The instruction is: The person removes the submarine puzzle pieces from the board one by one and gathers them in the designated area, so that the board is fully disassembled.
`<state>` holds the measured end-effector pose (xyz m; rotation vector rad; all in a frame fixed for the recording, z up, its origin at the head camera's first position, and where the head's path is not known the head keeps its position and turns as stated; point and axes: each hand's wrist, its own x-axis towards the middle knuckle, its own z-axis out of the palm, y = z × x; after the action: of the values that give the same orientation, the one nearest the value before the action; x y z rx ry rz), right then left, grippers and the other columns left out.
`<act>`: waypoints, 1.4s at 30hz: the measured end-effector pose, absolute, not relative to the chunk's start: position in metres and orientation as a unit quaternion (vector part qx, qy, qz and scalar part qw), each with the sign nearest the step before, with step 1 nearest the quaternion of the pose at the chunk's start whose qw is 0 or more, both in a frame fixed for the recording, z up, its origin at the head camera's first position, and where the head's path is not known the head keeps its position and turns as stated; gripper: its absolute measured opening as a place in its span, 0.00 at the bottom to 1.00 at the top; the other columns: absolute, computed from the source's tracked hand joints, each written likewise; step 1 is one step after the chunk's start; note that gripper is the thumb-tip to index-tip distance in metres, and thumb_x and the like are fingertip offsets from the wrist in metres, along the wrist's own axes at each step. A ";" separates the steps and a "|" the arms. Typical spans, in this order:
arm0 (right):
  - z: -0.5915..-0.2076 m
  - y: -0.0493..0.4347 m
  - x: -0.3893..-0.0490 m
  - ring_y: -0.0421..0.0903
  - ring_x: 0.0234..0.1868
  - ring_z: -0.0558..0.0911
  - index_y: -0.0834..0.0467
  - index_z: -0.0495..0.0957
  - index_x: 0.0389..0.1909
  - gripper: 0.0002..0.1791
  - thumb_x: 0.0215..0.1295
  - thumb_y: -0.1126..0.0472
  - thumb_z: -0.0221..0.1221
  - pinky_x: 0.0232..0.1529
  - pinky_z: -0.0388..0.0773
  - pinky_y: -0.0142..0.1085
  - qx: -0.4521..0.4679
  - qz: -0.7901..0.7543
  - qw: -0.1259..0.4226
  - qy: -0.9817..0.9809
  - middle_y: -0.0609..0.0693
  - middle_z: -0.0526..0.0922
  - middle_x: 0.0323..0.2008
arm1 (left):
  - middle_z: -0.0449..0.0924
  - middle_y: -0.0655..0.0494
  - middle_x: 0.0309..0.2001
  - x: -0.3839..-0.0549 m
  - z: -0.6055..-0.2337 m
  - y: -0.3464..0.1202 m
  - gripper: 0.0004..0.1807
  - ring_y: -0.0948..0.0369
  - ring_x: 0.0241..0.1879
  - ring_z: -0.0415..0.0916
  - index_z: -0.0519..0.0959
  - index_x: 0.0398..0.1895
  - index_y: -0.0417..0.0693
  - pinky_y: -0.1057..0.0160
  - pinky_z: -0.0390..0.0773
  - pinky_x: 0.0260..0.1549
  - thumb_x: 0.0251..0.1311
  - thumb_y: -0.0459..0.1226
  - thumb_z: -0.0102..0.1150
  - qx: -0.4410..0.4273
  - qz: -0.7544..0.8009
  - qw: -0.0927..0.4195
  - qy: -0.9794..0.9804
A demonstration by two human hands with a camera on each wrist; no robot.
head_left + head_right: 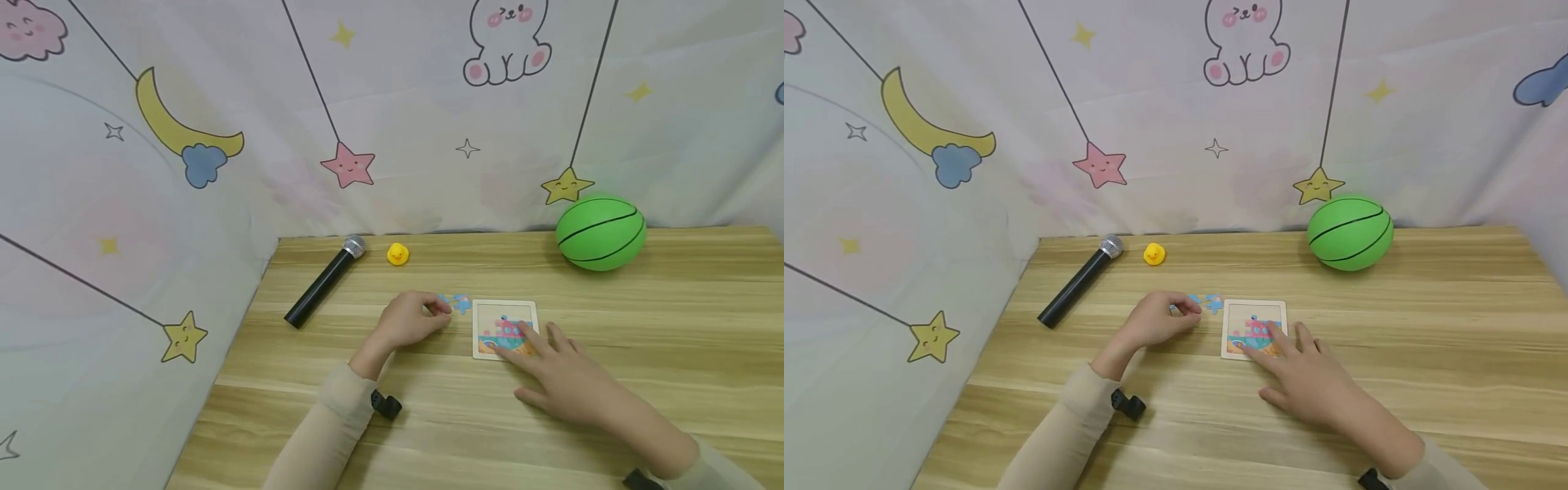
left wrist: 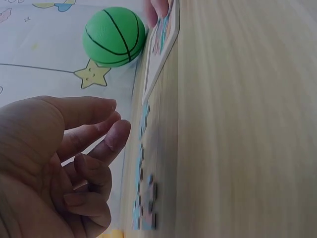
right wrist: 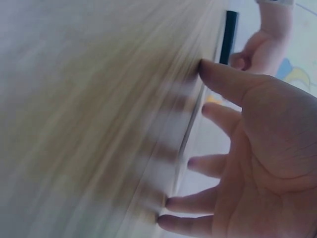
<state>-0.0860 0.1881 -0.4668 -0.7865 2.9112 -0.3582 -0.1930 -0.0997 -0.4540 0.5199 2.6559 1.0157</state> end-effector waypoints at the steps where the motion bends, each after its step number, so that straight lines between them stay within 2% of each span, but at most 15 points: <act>1: -0.467 0.189 -0.086 0.80 0.70 0.61 0.37 0.69 0.76 0.36 0.68 0.39 0.65 0.57 0.67 0.74 -0.258 -0.117 0.053 0.958 0.64 0.62 0.76 | 0.82 0.69 0.33 -0.193 -0.454 -0.096 0.04 0.64 0.33 0.76 0.88 0.39 0.59 0.62 0.74 0.35 0.67 0.44 0.67 0.181 0.350 0.126 0.910; 8: -0.464 0.194 -0.083 0.80 0.70 0.61 0.39 0.71 0.75 0.34 0.68 0.38 0.64 0.57 0.67 0.74 -0.263 -0.109 0.051 0.957 0.63 0.63 0.76 | 0.82 0.69 0.33 -0.193 -0.459 -0.070 0.04 0.68 0.34 0.77 0.88 0.40 0.58 0.65 0.74 0.36 0.66 0.44 0.68 0.198 0.352 0.135 0.905; 17: -0.462 0.194 -0.083 0.81 0.69 0.62 0.39 0.73 0.73 0.33 0.69 0.39 0.64 0.56 0.68 0.74 -0.268 -0.110 0.055 0.955 0.63 0.65 0.76 | 0.83 0.71 0.35 -0.188 -0.462 -0.041 0.11 0.71 0.35 0.77 0.89 0.49 0.54 0.67 0.75 0.37 0.66 0.45 0.70 0.216 0.325 0.168 0.905; 24: -0.461 0.195 -0.083 0.81 0.69 0.62 0.39 0.74 0.73 0.33 0.68 0.39 0.64 0.55 0.69 0.74 -0.268 -0.109 0.056 0.956 0.63 0.65 0.75 | 0.82 0.71 0.32 -0.186 -0.463 -0.021 0.11 0.71 0.31 0.77 0.88 0.47 0.54 0.69 0.75 0.33 0.63 0.44 0.72 0.208 0.305 0.174 0.913; 30: -0.462 0.195 -0.083 0.81 0.69 0.62 0.39 0.73 0.73 0.33 0.68 0.39 0.64 0.55 0.69 0.74 -0.268 -0.109 0.056 0.956 0.63 0.65 0.75 | 0.80 0.71 0.32 -0.184 -0.464 -0.013 0.11 0.71 0.32 0.76 0.87 0.44 0.57 0.68 0.74 0.34 0.60 0.45 0.76 0.186 0.278 0.176 0.926; 42: -0.463 0.195 -0.083 0.81 0.69 0.63 0.38 0.74 0.73 0.33 0.68 0.39 0.64 0.56 0.69 0.74 -0.270 -0.104 0.051 0.956 0.63 0.65 0.76 | 0.81 0.70 0.36 -0.184 -0.463 -0.011 0.12 0.70 0.35 0.76 0.85 0.45 0.58 0.66 0.75 0.36 0.60 0.43 0.75 0.187 0.276 0.179 0.926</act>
<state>-0.0832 0.1952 -0.4632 -0.8222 2.9097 -0.3173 -0.1843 -0.0111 -0.4628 0.5283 2.6173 0.7804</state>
